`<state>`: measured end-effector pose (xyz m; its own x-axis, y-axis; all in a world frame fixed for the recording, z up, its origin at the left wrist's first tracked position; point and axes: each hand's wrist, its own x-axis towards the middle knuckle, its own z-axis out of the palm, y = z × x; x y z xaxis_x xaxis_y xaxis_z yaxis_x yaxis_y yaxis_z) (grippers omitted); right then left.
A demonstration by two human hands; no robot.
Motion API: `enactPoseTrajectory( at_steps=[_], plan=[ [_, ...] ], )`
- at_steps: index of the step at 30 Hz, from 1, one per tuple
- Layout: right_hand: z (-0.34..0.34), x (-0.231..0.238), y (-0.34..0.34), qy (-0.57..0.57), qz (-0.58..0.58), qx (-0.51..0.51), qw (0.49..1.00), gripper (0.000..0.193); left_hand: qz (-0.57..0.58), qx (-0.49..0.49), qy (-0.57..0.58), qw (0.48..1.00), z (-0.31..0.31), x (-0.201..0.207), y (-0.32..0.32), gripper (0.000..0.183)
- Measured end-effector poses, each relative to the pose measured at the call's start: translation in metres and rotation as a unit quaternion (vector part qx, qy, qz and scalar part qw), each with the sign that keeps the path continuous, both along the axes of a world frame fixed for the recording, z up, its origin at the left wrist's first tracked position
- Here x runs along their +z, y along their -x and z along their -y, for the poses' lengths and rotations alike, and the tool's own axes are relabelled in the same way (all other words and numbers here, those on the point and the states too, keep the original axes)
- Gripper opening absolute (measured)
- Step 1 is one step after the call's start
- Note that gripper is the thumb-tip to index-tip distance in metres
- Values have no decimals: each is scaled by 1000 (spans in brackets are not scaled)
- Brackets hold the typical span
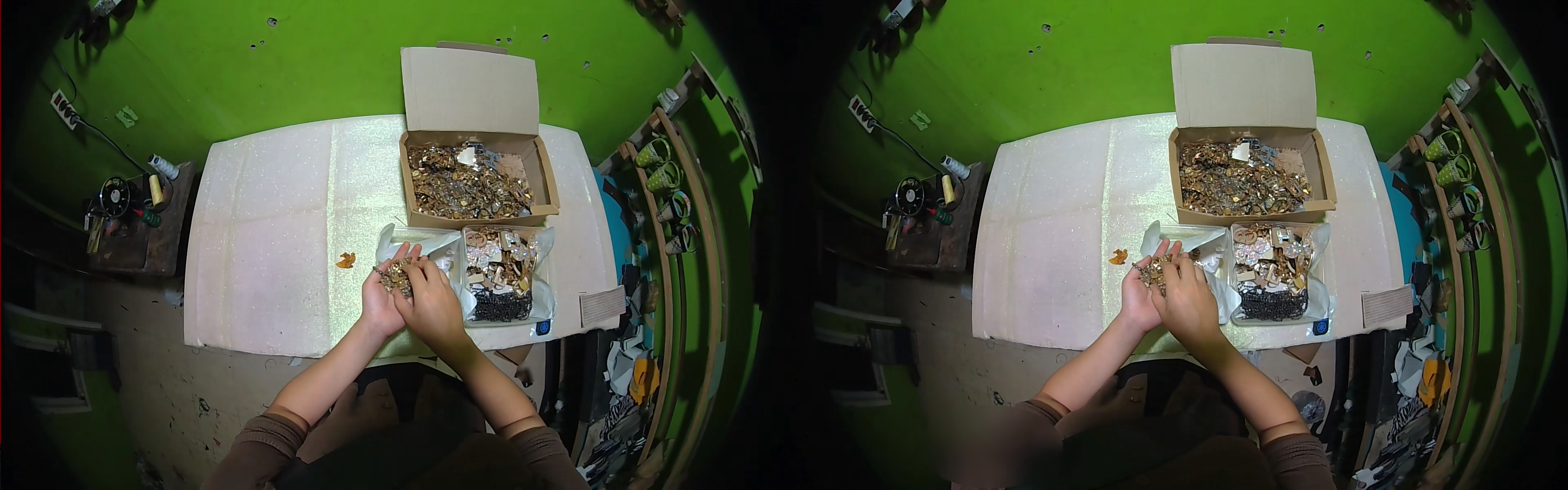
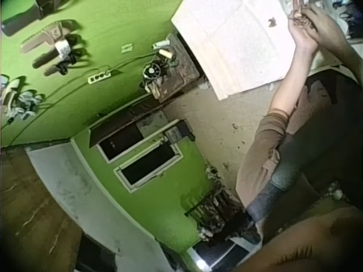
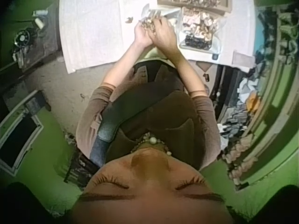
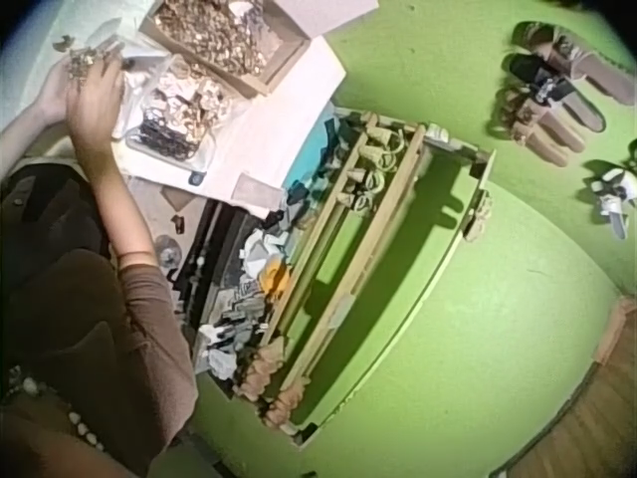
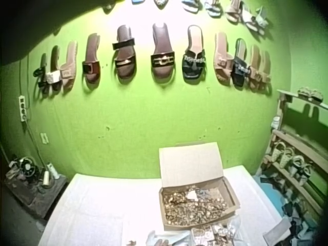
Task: Sorting small shoe components from a box into plastic bags
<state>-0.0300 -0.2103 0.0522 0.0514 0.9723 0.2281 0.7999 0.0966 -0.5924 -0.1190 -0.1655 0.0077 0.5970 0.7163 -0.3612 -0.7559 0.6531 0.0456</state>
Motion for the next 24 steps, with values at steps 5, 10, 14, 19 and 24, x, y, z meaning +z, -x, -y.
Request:
enactPoseTrajectory(
  at_steps=[5,10,14,19,24],
  plan=[
    [1,0,4,4,27,-5,1000,36,0,3,15,1000,-1,-1,-2,43],
    [-1,-8,5,13,31,-1,999,37,-22,13,23,999,1,0,-2,41],
    [-4,-8,3,40,9,2,999,38,-33,18,25,999,2,-3,-3,41],
    [-6,-6,2,41,-2,-8,999,38,-26,18,23,999,3,-3,-4,41],
    [-8,-10,-10,28,-57,24,998,36,-37,22,39,998,4,0,-3,41]
  ],
)
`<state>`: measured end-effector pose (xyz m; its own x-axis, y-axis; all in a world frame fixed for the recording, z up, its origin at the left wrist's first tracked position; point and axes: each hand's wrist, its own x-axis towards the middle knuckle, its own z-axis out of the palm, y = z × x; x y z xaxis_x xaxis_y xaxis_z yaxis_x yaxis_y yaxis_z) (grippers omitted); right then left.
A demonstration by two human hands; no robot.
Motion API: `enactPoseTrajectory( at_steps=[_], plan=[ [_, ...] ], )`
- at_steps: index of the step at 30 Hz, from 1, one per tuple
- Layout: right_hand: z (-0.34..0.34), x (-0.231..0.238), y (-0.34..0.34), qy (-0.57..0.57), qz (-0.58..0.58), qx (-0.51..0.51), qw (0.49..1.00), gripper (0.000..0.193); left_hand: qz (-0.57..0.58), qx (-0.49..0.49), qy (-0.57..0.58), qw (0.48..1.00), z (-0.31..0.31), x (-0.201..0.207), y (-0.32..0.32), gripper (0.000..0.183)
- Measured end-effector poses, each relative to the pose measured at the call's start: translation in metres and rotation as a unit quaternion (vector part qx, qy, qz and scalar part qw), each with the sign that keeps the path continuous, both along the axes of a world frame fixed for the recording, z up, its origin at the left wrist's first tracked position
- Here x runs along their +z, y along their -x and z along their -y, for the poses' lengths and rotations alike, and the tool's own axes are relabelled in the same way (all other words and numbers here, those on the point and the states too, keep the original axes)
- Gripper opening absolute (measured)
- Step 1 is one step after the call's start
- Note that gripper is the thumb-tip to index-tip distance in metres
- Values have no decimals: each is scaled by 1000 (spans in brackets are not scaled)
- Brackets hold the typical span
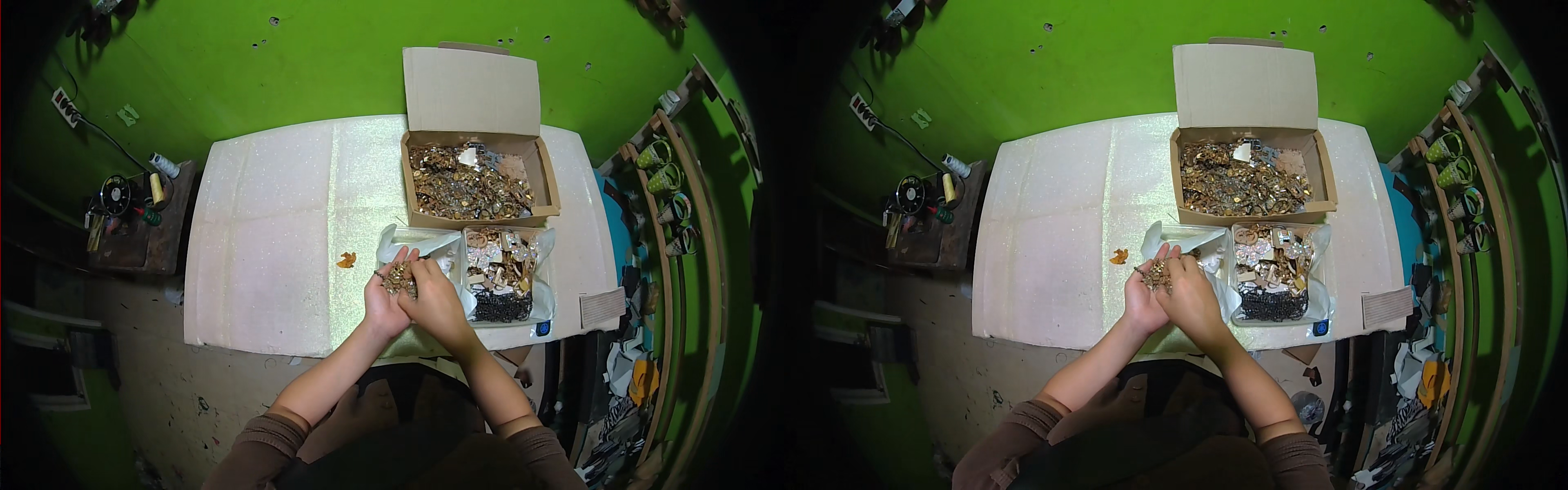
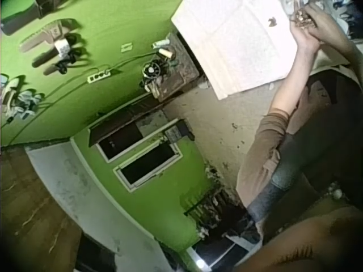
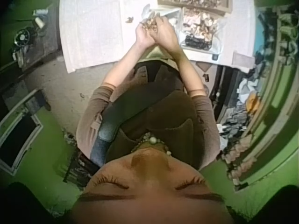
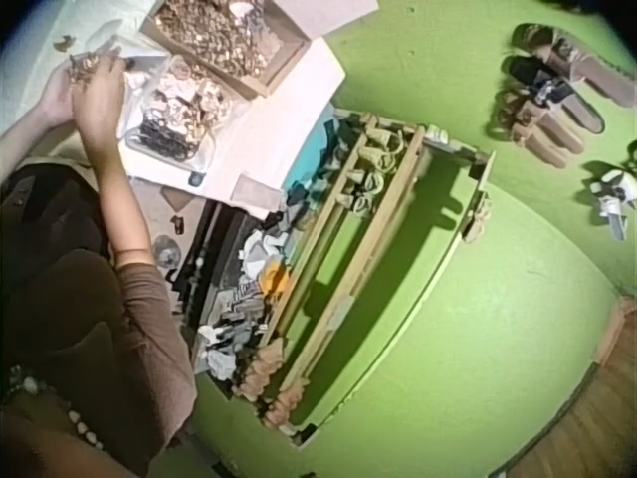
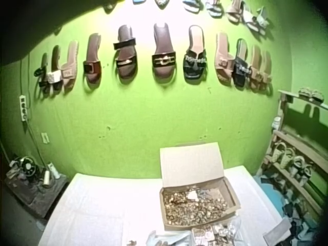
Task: Sorting small shoe components from a box into plastic bags
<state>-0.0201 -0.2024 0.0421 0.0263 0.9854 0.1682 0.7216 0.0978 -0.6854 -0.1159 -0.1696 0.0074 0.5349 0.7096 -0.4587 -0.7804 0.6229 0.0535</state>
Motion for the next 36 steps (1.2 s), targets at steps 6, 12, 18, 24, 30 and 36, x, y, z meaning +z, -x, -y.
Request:
enactPoseTrajectory(
  at_steps=[6,12,18,24,30,36],
  plan=[
    [-6,-8,-21,130,-199,22,971,26,24,17,0,1000,1,-7,3,40],
    [-6,-18,-32,223,-519,-33,824,17,15,15,11,1000,-2,-4,4,39],
    [-2,-19,-40,242,-671,-77,696,18,45,28,33,998,-2,-3,5,37],
    [3,-17,-45,255,-655,-96,705,24,49,30,41,997,-4,-3,10,36],
    [6,-18,-49,259,-549,-87,790,27,56,40,49,996,-6,0,14,36],
    [9,-21,-52,245,-409,-24,879,27,42,30,40,998,-4,5,12,36]
  ],
)
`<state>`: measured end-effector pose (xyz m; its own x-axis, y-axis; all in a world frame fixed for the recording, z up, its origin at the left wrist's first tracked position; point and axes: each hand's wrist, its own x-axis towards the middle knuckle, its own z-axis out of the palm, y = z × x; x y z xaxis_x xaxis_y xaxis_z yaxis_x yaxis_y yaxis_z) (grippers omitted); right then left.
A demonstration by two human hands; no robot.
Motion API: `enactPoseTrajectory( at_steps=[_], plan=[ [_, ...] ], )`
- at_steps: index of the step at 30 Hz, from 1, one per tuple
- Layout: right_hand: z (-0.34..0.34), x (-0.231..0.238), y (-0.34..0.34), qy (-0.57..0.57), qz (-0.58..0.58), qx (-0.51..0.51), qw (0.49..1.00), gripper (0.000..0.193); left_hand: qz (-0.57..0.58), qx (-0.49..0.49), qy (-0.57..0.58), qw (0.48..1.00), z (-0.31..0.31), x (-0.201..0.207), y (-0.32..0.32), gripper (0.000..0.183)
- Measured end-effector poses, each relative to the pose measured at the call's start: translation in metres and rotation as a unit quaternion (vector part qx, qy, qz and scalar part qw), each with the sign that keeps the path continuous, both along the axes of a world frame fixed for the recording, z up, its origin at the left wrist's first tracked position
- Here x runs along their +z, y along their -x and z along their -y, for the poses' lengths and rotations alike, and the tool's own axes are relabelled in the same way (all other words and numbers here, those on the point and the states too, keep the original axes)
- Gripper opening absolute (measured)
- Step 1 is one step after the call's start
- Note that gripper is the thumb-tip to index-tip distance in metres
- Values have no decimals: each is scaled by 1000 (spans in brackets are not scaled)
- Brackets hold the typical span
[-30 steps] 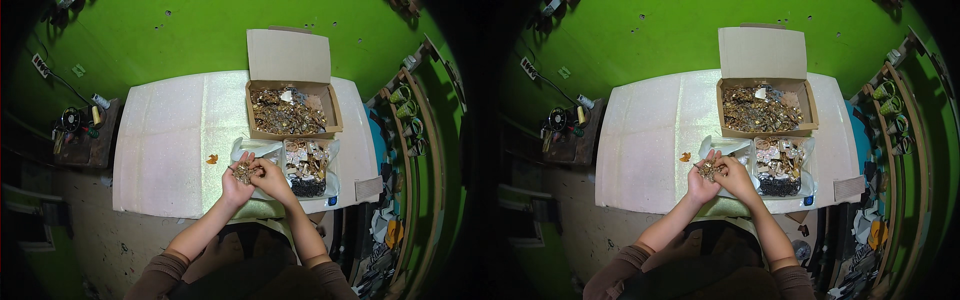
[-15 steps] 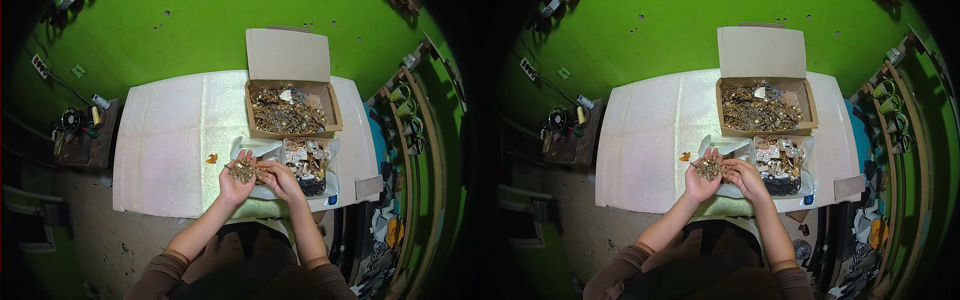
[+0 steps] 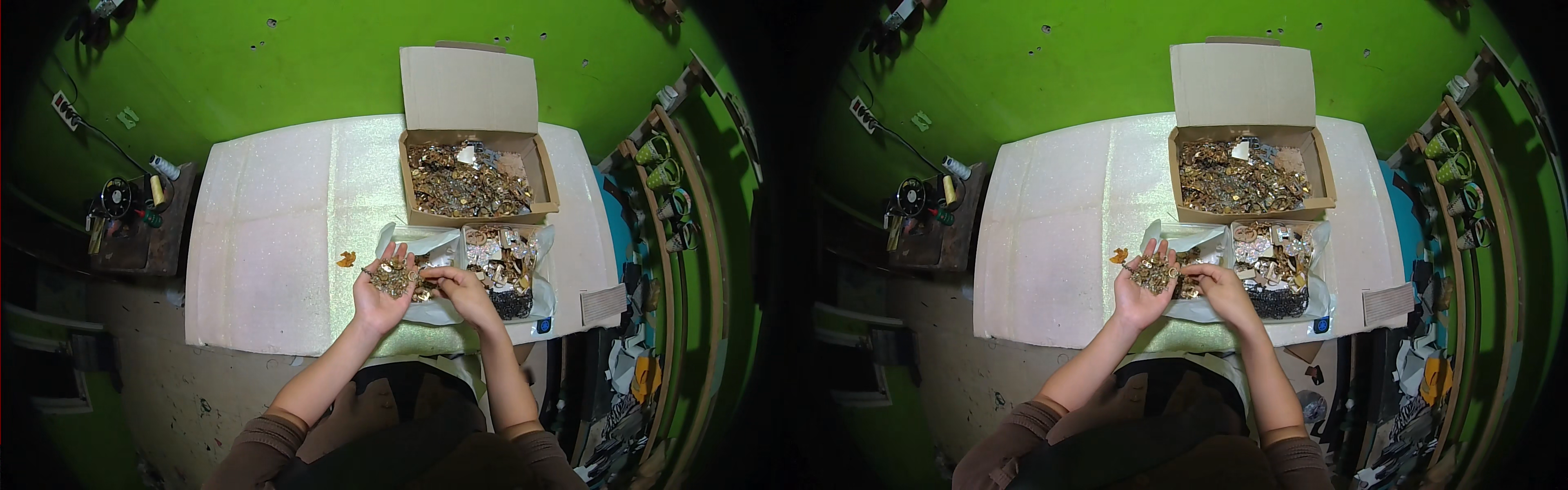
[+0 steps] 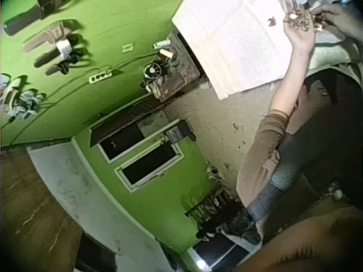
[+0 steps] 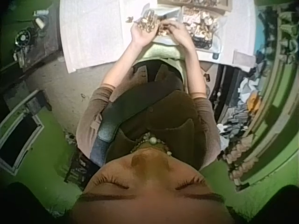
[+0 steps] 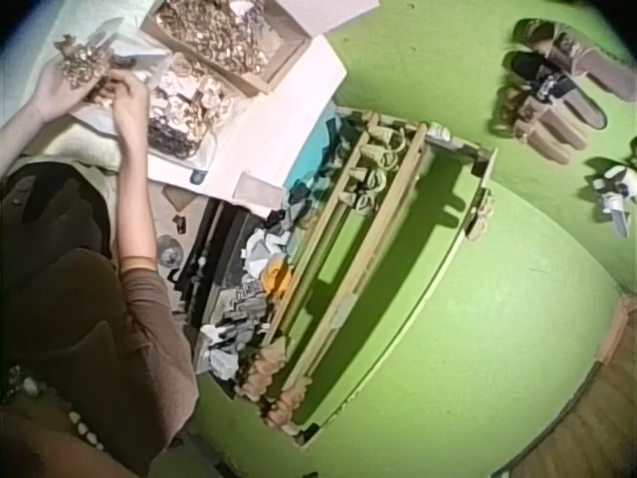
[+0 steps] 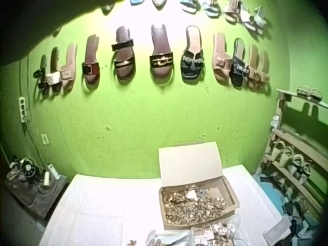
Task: Sorting small shoe components from a box into plastic bags
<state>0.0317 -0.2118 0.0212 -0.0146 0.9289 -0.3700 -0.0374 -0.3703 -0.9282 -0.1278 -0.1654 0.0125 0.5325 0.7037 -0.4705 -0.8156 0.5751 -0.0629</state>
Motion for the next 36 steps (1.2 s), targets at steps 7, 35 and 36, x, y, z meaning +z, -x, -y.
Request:
enactPoseTrajectory(
  at_steps=[7,35,36],
  plan=[
    [9,34,36,-239,331,37,912,48,-29,-31,-48,998,5,-12,-7,39],
    [1,22,27,-248,407,-13,879,32,6,-9,-48,999,5,-6,-6,40],
    [2,23,29,-247,407,-14,879,32,6,-10,-48,999,6,-5,-7,40]
  ],
)
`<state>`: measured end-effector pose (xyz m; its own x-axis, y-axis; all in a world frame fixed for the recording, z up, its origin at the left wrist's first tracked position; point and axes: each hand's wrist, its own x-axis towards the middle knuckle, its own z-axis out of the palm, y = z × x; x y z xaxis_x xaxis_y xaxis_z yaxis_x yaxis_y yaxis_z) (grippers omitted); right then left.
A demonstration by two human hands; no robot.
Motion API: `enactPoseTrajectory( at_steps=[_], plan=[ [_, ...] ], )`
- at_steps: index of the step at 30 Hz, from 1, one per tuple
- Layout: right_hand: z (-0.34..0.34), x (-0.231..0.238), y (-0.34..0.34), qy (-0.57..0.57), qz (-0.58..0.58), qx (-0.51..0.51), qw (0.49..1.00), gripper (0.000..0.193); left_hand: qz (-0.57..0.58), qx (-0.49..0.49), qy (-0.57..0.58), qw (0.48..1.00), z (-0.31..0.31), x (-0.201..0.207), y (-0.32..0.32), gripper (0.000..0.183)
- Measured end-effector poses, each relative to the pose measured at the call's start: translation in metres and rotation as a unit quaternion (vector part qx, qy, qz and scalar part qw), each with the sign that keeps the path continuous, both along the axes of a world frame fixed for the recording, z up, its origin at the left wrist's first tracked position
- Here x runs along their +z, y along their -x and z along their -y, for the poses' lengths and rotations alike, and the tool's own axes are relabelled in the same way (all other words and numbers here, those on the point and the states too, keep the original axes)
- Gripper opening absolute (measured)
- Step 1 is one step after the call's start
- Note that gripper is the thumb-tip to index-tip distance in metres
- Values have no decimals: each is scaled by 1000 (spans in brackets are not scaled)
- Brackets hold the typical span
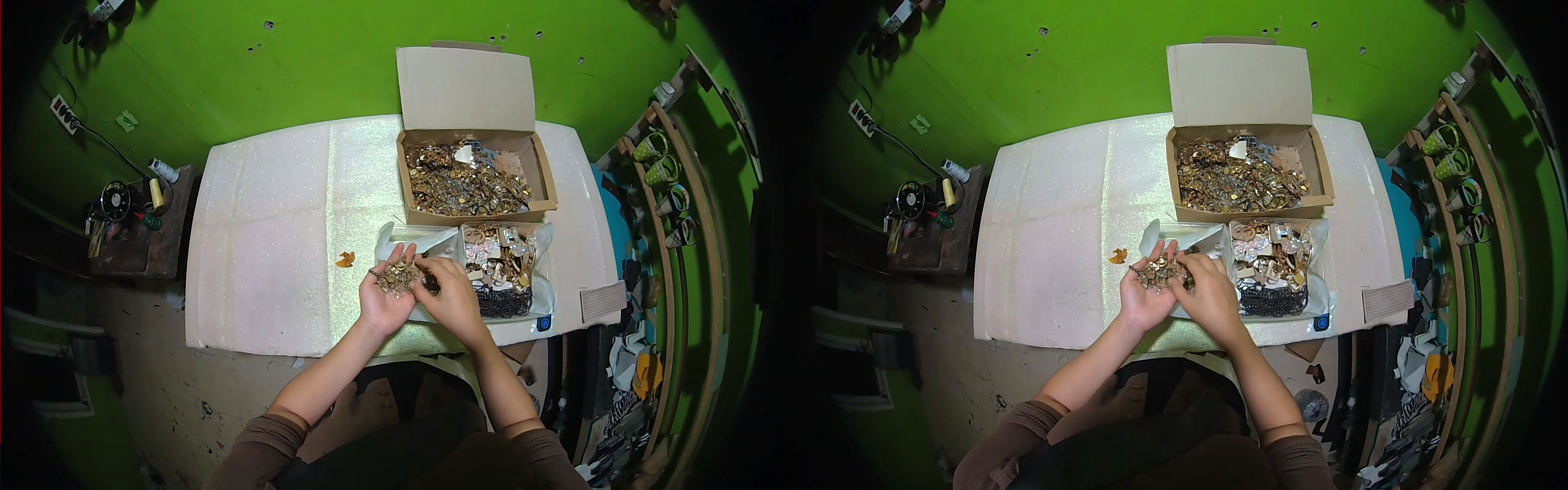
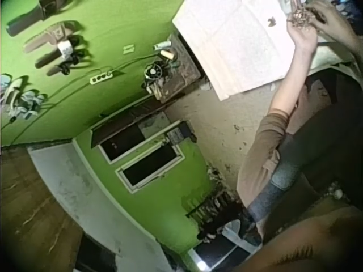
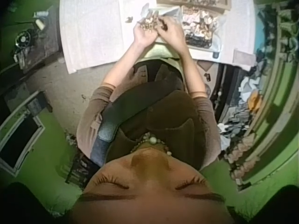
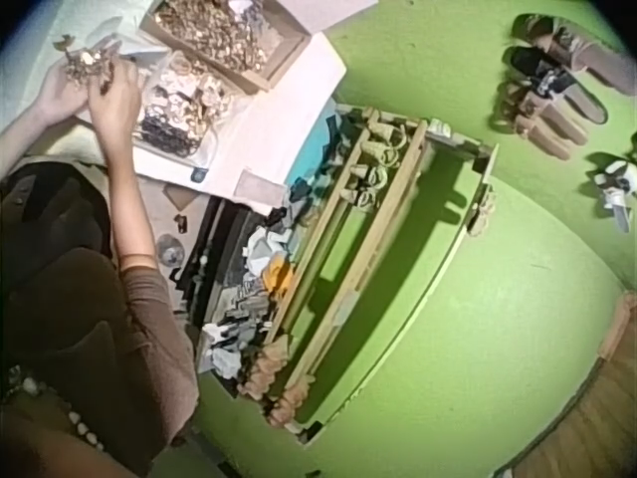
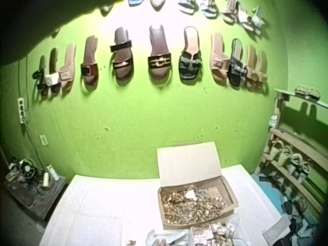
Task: Sorting small shoe components from a box into plastic bags
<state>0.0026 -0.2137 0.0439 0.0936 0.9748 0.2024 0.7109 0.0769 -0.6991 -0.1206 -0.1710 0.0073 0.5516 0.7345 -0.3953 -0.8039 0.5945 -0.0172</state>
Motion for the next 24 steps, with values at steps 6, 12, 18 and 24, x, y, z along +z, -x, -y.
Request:
enactPoseTrajectory(
  at_steps=[6,12,18,24],
  plan=[
    [2,-1,13,3,43,0,999,44,-11,-17,-37,999,3,2,0,42],
    [1,0,9,24,16,-8,1000,32,-7,-7,-26,1000,2,-1,1,42],
    [0,-6,-3,50,-26,-18,998,24,-9,-10,-30,999,2,1,2,43],
    [0,2,5,-33,-2,16,999,28,-10,-43,-49,998,3,1,0,43]
  ],
)
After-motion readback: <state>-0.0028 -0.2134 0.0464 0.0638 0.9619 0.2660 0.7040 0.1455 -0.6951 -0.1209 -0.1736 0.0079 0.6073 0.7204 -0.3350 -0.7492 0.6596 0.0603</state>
